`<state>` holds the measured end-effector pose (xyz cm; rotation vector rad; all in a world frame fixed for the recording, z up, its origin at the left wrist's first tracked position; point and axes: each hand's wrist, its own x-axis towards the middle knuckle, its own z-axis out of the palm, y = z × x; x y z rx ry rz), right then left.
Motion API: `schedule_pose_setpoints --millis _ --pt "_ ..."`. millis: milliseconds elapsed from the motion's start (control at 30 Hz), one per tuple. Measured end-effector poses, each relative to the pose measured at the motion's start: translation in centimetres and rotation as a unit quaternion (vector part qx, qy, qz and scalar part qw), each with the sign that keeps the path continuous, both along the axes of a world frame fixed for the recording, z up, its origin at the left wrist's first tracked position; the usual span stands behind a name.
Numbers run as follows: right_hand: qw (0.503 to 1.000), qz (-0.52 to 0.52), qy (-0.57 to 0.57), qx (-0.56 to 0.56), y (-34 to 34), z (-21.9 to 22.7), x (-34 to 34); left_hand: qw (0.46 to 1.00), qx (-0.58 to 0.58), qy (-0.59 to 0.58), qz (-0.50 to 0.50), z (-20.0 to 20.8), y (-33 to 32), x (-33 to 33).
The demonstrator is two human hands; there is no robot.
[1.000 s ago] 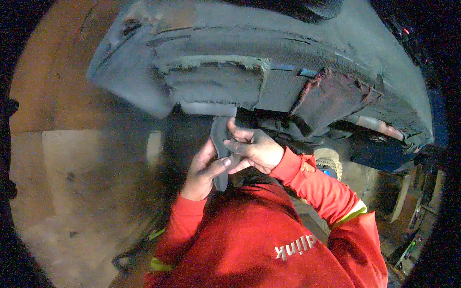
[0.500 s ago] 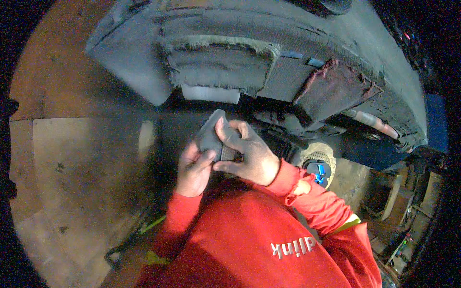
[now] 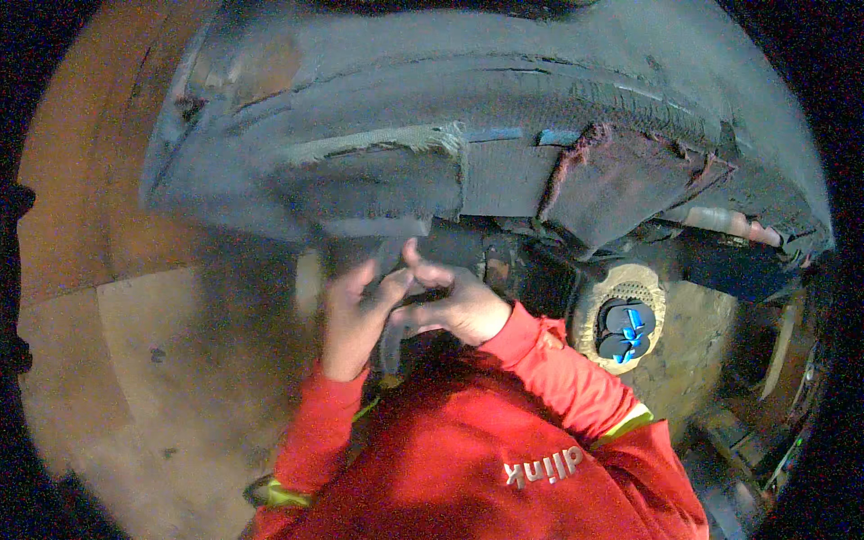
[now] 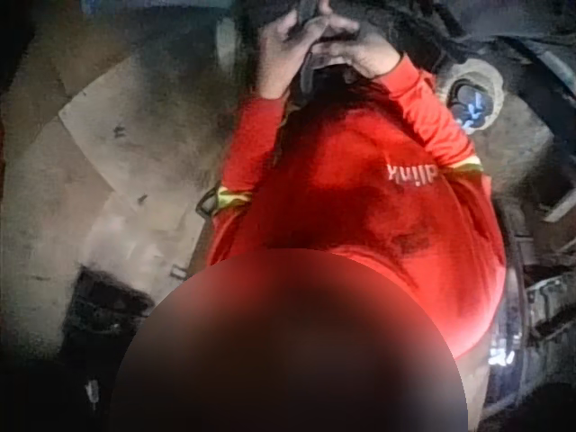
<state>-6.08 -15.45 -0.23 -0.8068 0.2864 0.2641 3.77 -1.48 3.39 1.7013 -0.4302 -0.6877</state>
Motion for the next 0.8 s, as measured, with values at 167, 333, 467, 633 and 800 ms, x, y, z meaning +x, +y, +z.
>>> schedule_pose_setpoints --millis 167,333,467,633,800 --pt "0.986 0.056 0.064 -0.141 -2.8 0.0 0.8 0.995 -0.05 0.086 0.022 -4.2 -1.7 -0.3" --pt "0.812 0.063 -0.055 -0.578 -0.6 2.5 -1.1 0.917 -0.239 0.306 0.091 -4.7 1.4 -3.7" --pt "0.685 -0.017 -0.126 -0.717 2.6 2.4 -2.2 0.927 -0.257 0.265 0.063 -3.9 2.8 -3.5" --pt "0.581 -0.111 -0.12 -0.797 4.7 0.2 -1.5 0.979 -0.154 0.123 0.057 -3.0 2.3 -1.9" --pt "0.692 -0.094 -0.132 -0.704 4.1 -0.6 -1.0 0.996 -0.063 -0.029 0.063 -1.5 1.5 -1.6"
